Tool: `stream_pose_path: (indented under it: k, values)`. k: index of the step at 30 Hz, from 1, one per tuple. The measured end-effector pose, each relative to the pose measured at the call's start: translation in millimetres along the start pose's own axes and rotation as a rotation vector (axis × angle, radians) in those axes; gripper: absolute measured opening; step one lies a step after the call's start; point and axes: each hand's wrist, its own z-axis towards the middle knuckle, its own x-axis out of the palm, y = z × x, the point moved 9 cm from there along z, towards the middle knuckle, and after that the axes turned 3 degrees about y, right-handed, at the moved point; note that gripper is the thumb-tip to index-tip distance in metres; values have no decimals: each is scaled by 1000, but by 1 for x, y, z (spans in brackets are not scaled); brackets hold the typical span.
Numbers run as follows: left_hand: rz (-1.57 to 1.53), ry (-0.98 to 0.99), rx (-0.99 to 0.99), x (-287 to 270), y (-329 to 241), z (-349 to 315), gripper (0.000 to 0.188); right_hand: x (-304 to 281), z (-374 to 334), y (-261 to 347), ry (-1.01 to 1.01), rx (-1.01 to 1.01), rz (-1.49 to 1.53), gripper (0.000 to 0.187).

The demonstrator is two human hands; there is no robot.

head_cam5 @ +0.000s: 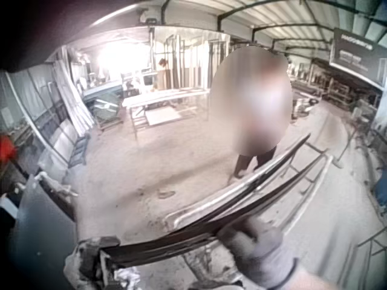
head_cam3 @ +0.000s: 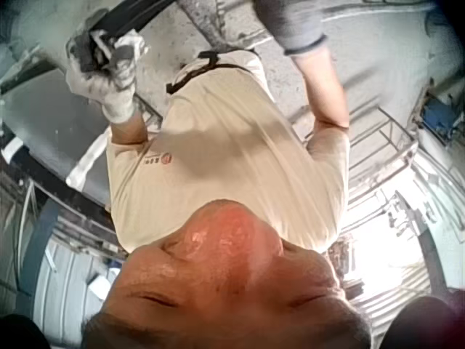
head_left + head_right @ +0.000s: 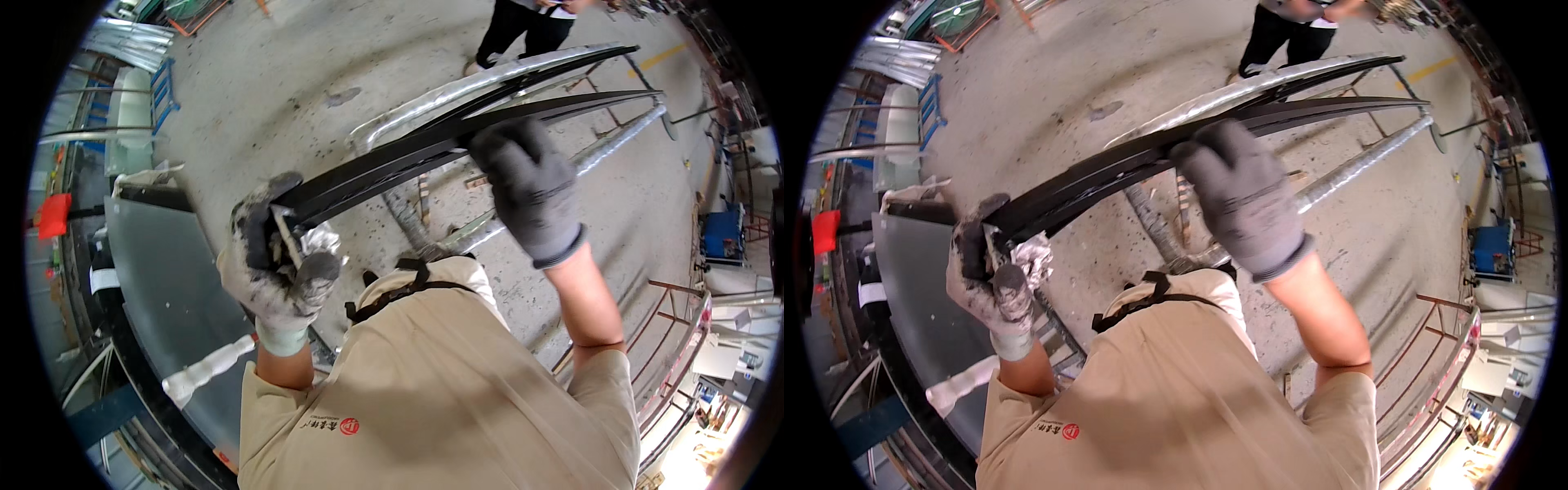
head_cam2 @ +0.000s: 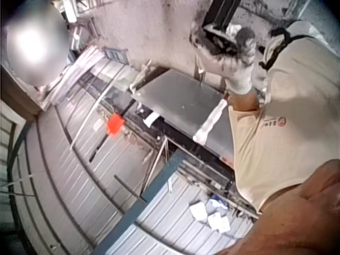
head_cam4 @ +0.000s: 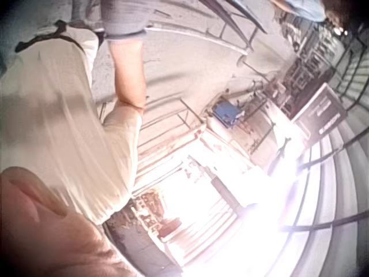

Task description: The person wipes long black metal frame components with a white cloth while standing in a workshop. A coworker assists by wiping other sections of the frame simultaneously. The person handles the frame pieces, turning them over to clean different sides.

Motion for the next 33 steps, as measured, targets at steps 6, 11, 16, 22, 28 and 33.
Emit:
stream_pose_path:
  k: [6, 11, 16, 22, 28, 33]
  values:
    - [-78, -22, -99, -3, 6, -8, 77, 5, 4, 18, 34, -7, 50, 29]
    - [-135, -76, -76, 1, 5, -7, 79, 5, 5, 28, 22, -39, 45, 30]
    - [-83, -18, -130, 2, 1, -6, 85, 0, 6, 26, -18, -71, 67, 34]
    - [-16, -65, -82, 2, -5, -7, 89, -5, 7, 24, -31, -29, 115, 35]
    - [-33, -30, -130, 3, -5, -5, 86, -16, 4, 11, -25, -25, 77, 36]
    - [6, 10, -163, 4, -12, 4, 83, -22, 5, 4, -89, -111, -17, 35]
